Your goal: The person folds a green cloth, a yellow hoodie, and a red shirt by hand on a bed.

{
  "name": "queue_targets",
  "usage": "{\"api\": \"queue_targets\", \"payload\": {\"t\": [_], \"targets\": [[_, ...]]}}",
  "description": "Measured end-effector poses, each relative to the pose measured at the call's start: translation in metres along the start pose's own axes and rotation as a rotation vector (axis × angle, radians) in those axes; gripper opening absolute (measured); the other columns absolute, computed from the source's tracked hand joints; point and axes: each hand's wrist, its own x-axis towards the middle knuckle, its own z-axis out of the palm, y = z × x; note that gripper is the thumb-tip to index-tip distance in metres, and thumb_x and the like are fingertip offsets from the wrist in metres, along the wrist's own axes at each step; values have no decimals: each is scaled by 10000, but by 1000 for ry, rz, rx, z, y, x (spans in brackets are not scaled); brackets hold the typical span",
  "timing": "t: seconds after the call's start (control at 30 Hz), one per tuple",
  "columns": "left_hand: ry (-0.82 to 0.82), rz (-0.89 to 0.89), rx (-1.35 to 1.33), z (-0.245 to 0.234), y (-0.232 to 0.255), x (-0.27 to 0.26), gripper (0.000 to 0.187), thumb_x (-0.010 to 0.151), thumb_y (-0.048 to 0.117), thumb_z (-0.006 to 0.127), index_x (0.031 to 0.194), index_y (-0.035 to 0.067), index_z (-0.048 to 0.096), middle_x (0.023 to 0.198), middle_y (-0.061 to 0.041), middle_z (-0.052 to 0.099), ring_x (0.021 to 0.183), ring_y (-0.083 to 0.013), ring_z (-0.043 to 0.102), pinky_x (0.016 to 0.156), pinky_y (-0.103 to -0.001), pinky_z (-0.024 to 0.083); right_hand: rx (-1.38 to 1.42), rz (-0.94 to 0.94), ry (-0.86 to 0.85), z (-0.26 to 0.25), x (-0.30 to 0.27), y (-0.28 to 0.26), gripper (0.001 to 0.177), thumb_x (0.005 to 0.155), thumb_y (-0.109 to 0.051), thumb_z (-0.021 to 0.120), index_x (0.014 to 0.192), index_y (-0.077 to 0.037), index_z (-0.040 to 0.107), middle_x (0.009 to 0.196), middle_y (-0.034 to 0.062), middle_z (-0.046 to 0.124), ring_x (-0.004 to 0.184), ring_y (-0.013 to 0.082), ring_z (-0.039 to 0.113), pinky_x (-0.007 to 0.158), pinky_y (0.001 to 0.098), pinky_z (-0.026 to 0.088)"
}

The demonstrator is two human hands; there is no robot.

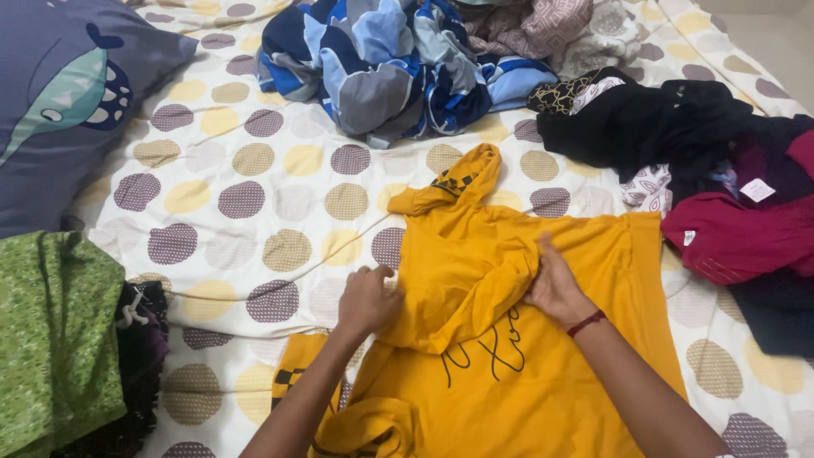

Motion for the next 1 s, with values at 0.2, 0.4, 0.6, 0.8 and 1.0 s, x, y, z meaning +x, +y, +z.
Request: {"api": "queue_targets", "payload": {"t": [0.2,0.4,0.6,0.8,1.0], "targets": [[-118,-129,21,15,-20,10,638,805,357,778,1362,127,567,1242,-185,647,1186,-363,614,997,-468,511,-304,-343,30,-55,56,19,390,900,-19,637,1287,-5,589,1147,140,680,1037,270,660,883,381,564],[-205,-182,64,4,-3,36,823,709,437,782,1433,154,514,1338,-231,576,1260,-397,570,1041,-480,503,-933,-820,423,-41,41,-1,525,770,15,668,1280,-14,547,1176,183,631,1024,268,645,859,370,561],[-347,-422,26,10,15,53,782,753,610,714,1368,140,599,1495,-193,438,1400,-376,406,1160,-567,365,-1229,-993,42,73,53,-19,478,877,-92,669,1342,-30,580,1331,175,588,1058,267,672,932,380,559],[-237,-402,-252,51,-51,77,457,892,406,656,1235,108,704,1181,-186,589,1059,-328,545,903,-499,472,-1427,-1348,-254,159,106,-20,546,877,-19,607,1419,-57,562,1402,221,581,1245,403,569,1036,466,448],[-120,-345,-629,77,-81,87,278,989,190,545,1066,-28,699,736,-81,682,622,-166,614,576,-345,509,-1647,-957,0,159,136,-37,297,903,-74,630,1186,-120,710,1206,164,668,1182,344,624,1036,436,499]]}}
